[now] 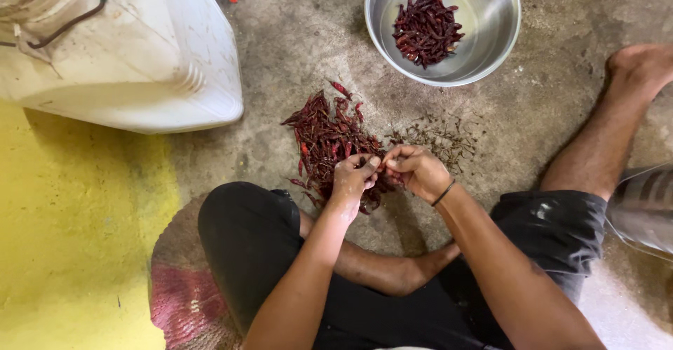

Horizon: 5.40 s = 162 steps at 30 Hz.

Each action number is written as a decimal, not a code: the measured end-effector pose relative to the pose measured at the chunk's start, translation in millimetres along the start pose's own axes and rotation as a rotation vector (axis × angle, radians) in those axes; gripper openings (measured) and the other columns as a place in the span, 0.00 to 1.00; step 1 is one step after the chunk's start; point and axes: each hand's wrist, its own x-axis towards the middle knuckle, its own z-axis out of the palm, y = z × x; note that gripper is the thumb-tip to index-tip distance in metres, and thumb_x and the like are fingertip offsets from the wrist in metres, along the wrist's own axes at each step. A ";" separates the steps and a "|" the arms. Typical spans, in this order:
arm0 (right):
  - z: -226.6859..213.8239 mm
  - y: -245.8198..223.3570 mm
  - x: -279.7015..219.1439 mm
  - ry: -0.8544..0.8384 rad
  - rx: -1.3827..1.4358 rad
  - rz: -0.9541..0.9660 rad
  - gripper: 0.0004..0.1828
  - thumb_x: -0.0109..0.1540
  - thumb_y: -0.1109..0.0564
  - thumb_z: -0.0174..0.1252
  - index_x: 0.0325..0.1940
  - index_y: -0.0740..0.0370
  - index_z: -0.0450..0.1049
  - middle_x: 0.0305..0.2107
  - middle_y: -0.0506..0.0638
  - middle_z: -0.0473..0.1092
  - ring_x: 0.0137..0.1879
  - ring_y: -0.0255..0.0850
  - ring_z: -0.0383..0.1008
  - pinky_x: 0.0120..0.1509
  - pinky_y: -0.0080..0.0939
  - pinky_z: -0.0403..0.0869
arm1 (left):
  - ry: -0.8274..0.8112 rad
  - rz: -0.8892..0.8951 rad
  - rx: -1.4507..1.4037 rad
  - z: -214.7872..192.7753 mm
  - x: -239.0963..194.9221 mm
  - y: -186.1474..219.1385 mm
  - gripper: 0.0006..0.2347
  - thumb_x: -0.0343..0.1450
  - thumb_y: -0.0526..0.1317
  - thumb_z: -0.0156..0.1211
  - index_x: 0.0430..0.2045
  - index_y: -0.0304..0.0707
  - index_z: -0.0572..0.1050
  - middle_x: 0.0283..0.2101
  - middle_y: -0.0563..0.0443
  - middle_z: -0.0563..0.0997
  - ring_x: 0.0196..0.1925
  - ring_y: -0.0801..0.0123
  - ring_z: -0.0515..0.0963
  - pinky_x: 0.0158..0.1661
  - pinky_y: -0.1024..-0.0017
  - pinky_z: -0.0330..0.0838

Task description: The person sits on the floor and removes stems from dried red chilies by hand. They place the stemmed chilies into a metal bowl and discard the stems onto the floor. At one point, they pour water from a metal cup into the bowl of chilies.

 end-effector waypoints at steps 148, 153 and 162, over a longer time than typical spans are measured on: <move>18.8 -11.6 -114.1 0.210 0.533 -0.420 0.08 0.70 0.63 0.40 0.46 0.66 0.66 0.57 0.70 0.71 0.60 0.56 0.73 0.64 0.49 0.72 | -0.062 0.455 0.592 89.1 -53.0 -15.4 0.18 0.63 0.42 0.75 0.41 0.34 0.74 0.35 0.49 0.84 0.37 0.69 0.85 0.40 0.74 0.78; 17.4 -4.2 -111.8 0.211 0.455 -0.424 0.07 0.71 0.63 0.41 0.41 0.64 0.65 0.54 0.68 0.75 0.61 0.53 0.76 0.55 0.41 0.73 | -0.080 0.584 0.792 81.1 -48.9 -20.3 0.12 0.67 0.43 0.72 0.31 0.30 0.79 0.30 0.48 0.84 0.32 0.69 0.83 0.34 0.72 0.75; -103.9 26.9 -63.2 0.836 -0.649 -0.602 0.38 0.54 0.65 0.70 0.66 0.68 0.62 0.57 0.59 0.65 0.59 0.47 0.67 0.59 0.43 0.71 | -0.192 -0.283 -0.097 45.1 -29.8 -9.6 0.08 0.76 0.40 0.55 0.30 0.35 0.70 0.26 0.49 0.75 0.26 0.68 0.76 0.23 0.75 0.71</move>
